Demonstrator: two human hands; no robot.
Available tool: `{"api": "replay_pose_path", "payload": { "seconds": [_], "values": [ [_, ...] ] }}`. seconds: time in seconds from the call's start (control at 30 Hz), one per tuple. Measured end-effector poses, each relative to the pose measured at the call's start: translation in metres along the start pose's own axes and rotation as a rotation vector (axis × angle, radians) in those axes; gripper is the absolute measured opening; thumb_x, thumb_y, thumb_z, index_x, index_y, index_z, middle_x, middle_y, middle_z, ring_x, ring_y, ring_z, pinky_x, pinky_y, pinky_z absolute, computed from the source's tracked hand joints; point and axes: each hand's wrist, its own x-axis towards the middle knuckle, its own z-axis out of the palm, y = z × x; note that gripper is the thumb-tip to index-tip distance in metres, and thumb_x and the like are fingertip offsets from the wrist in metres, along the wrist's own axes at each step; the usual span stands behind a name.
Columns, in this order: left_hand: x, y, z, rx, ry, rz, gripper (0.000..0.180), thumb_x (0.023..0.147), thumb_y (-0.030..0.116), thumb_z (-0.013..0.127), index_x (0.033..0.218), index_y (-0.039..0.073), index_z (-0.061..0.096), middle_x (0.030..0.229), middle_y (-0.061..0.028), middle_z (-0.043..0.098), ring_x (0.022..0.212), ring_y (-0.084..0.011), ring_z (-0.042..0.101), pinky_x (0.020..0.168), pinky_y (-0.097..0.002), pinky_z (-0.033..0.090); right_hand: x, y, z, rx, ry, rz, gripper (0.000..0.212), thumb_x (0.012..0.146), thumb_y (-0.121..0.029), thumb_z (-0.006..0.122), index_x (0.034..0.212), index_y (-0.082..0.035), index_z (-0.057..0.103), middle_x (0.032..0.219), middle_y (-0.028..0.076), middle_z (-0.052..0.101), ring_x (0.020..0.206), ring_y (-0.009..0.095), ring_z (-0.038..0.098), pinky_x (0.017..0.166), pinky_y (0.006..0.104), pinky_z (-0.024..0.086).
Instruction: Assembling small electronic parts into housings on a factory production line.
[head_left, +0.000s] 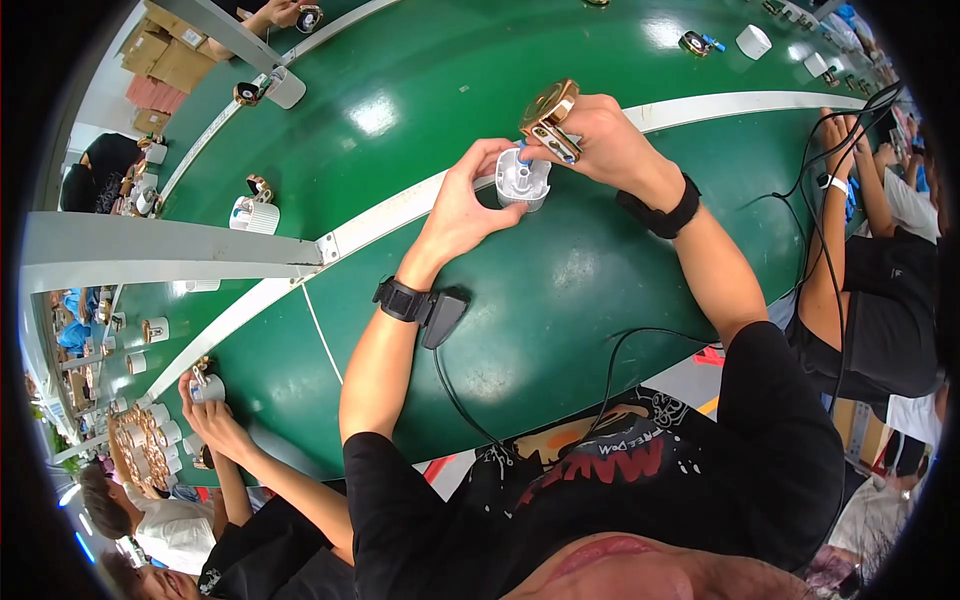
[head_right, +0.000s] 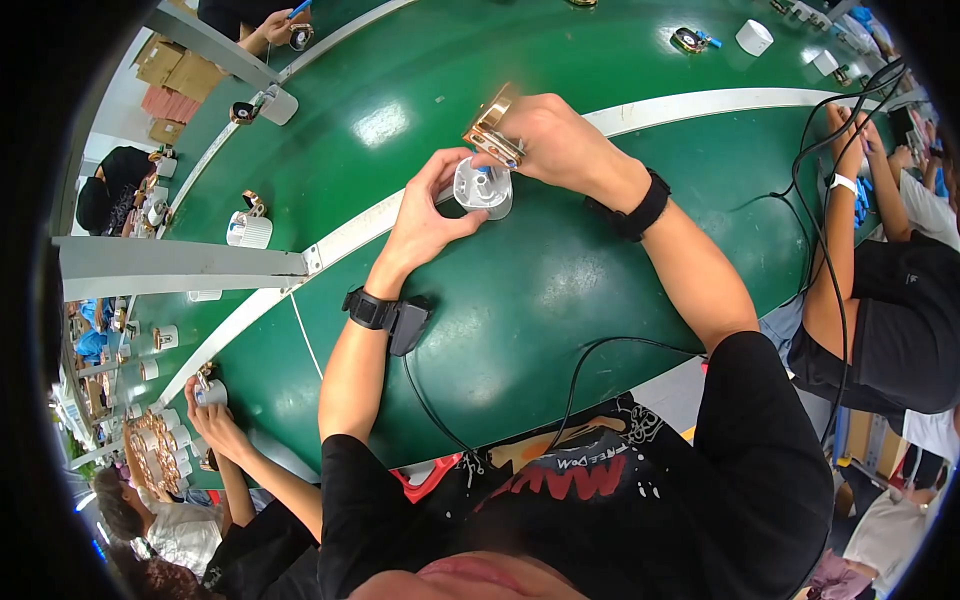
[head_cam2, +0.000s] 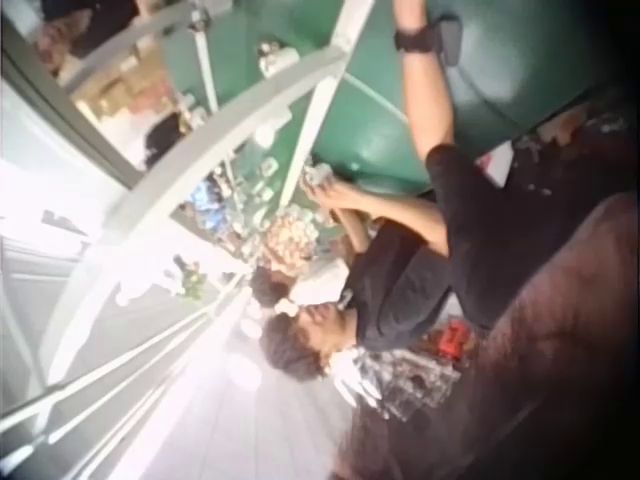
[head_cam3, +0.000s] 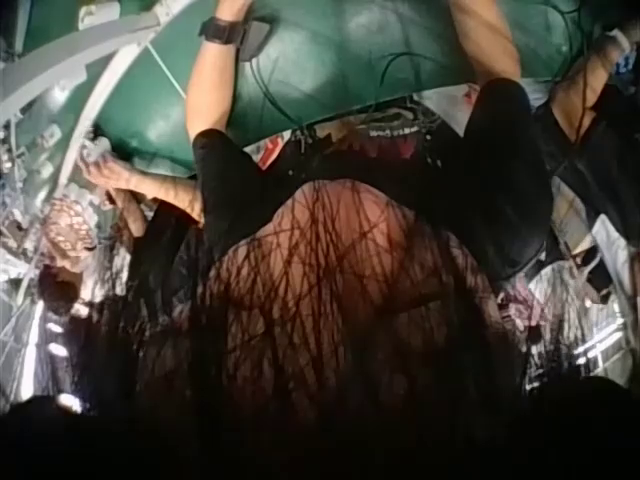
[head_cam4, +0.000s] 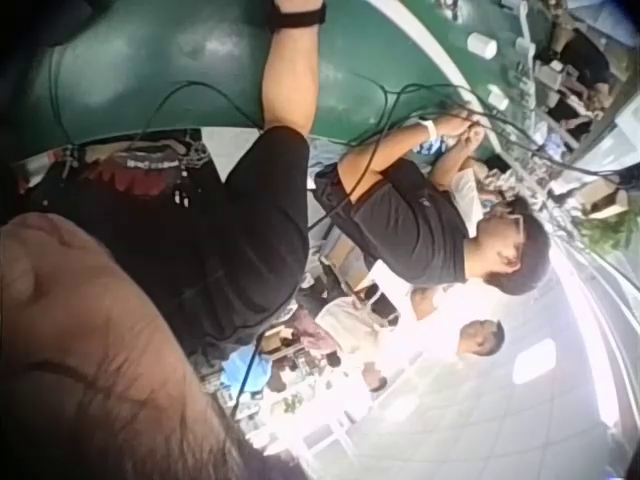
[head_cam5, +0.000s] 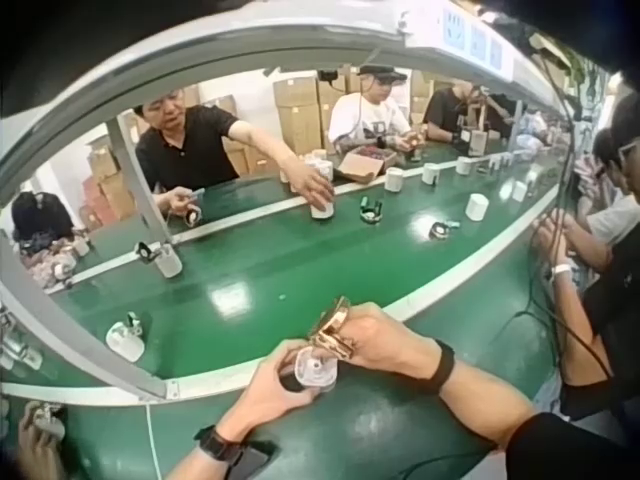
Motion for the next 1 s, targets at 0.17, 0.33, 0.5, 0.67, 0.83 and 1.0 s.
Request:
{"api": "replay_pose_path", "payload": {
  "seconds": [0.17, 0.33, 0.5, 0.67, 0.83, 1.0],
  "values": [
    [-0.001, 0.001, 0.0, -0.012, -0.015, 0.001, 0.063, 0.066, 0.001, 0.075, 0.124, 0.0, 0.05, 0.116, -0.011, 0.062, 0.117, -0.0218, 0.057, 0.106, -0.0359, 0.041, -0.003, 0.0, 0.001, 0.005, -0.188, 0.129, 0.023, 0.075, -0.016, 0.081, 0.087, -0.002, 0.069, 0.087, 0.011, 0.068, 0.073, 0.029, 0.064, 0.064, 0.0354, 0.051],
    [0.0, 0.003, 0.001, -0.027, -0.017, 0.017, 0.063, 0.065, -0.001, 0.074, 0.124, 0.0, 0.05, 0.117, -0.0112, 0.062, 0.117, -0.0219, 0.058, 0.106, -0.0359, 0.041, -0.001, -0.002, -0.006, -0.102, -0.298, 0.196, 0.022, 0.081, -0.022, 0.076, 0.089, -0.003, 0.068, 0.082, 0.012, 0.066, 0.07, 0.033, 0.061, 0.065, 0.0386, 0.049],
    [0.0, 0.002, -0.001, -0.02, -0.028, 0.015, 0.064, 0.065, -0.001, 0.074, 0.124, 0.0, 0.05, 0.117, -0.0114, 0.063, 0.117, -0.0218, 0.058, 0.105, -0.0355, 0.041, 0.01, -0.023, -0.018, -0.196, -0.592, 0.549, 0.024, 0.084, -0.028, 0.072, 0.091, -0.005, 0.067, 0.074, 0.012, 0.064, 0.067, 0.034, 0.059, 0.062, 0.0416, 0.046],
    [-0.001, 0.0, -0.001, -0.023, -0.031, 0.01, 0.065, 0.065, -0.001, 0.074, 0.124, 0.0, 0.05, 0.116, -0.0112, 0.063, 0.117, -0.0208, 0.057, 0.105, -0.0351, 0.041, 0.002, -0.026, -0.01, -0.179, -0.5, 0.524, 0.026, 0.085, -0.032, 0.069, 0.093, -0.008, 0.067, 0.07, 0.013, 0.062, 0.067, 0.034, 0.059, 0.06, 0.0428, 0.045],
    [0.0, 0.001, 0.003, -0.029, -0.046, 0.029, 0.065, 0.064, -0.002, 0.074, 0.124, 0.0, 0.05, 0.116, -0.0105, 0.063, 0.116, -0.0199, 0.057, 0.106, -0.0349, 0.04, -0.004, -0.034, -0.006, -0.28, -0.474, 0.507, 0.028, 0.086, -0.036, 0.067, 0.096, -0.01, 0.066, 0.072, 0.013, 0.064, 0.067, 0.034, 0.06, 0.061, 0.0418, 0.046],
    [0.001, -0.001, 0.002, -0.018, -0.025, 0.029, 0.064, 0.064, -0.002, 0.075, 0.123, 0.001, 0.05, 0.115, -0.0098, 0.063, 0.115, -0.0193, 0.058, 0.104, -0.0342, 0.042, 0.003, -0.034, -0.022, -0.085, -0.597, 0.539, 0.029, 0.088, -0.033, 0.064, 0.102, -0.008, 0.065, 0.078, 0.01, 0.067, 0.071, 0.027, 0.063, 0.063, 0.0386, 0.048]
  ]
}}
